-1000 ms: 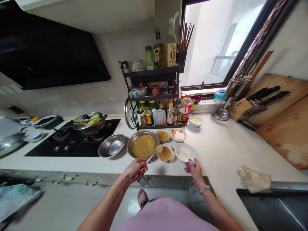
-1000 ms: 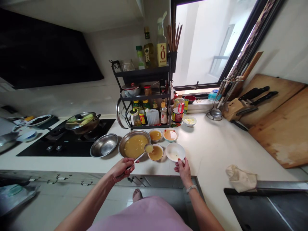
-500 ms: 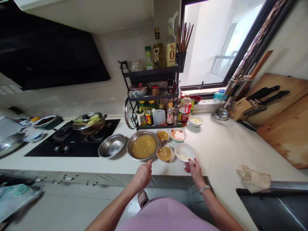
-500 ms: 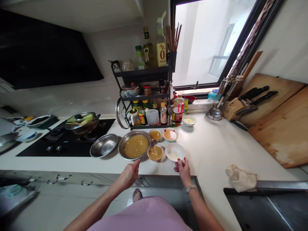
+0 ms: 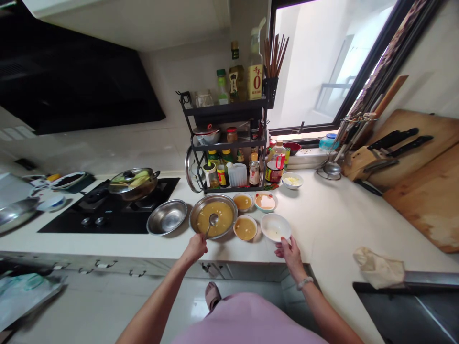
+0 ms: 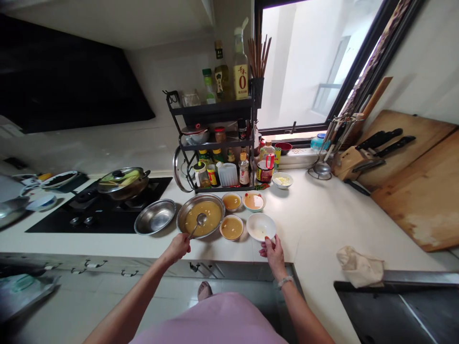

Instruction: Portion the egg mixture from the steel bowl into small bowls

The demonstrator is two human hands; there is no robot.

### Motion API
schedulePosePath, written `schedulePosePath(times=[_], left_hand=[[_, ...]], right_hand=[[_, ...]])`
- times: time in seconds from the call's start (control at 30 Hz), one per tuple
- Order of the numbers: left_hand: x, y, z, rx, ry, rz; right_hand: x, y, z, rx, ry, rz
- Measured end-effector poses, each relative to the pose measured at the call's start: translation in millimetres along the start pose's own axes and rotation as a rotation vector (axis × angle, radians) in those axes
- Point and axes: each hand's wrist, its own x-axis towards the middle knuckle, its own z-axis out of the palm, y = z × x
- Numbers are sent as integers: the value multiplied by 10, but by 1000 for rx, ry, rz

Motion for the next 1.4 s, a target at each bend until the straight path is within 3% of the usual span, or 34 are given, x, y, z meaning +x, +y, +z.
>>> schedulePosePath(times=[0.23,0.37,0.93,1.4], left_hand=[[15,-35,-114,-582,-235,-141],[6,-39,-194,-753,-282,-188],[-264,310,-220,-819,-371,-163],[-394,710,81,-789,-535,-193]], right_hand=[[-10,-12,0,4,-3,1],[-2,0,-4,7,4,7],[-20,-21,1,23,-3,8],[-33,-15,-20,59,-19,25]])
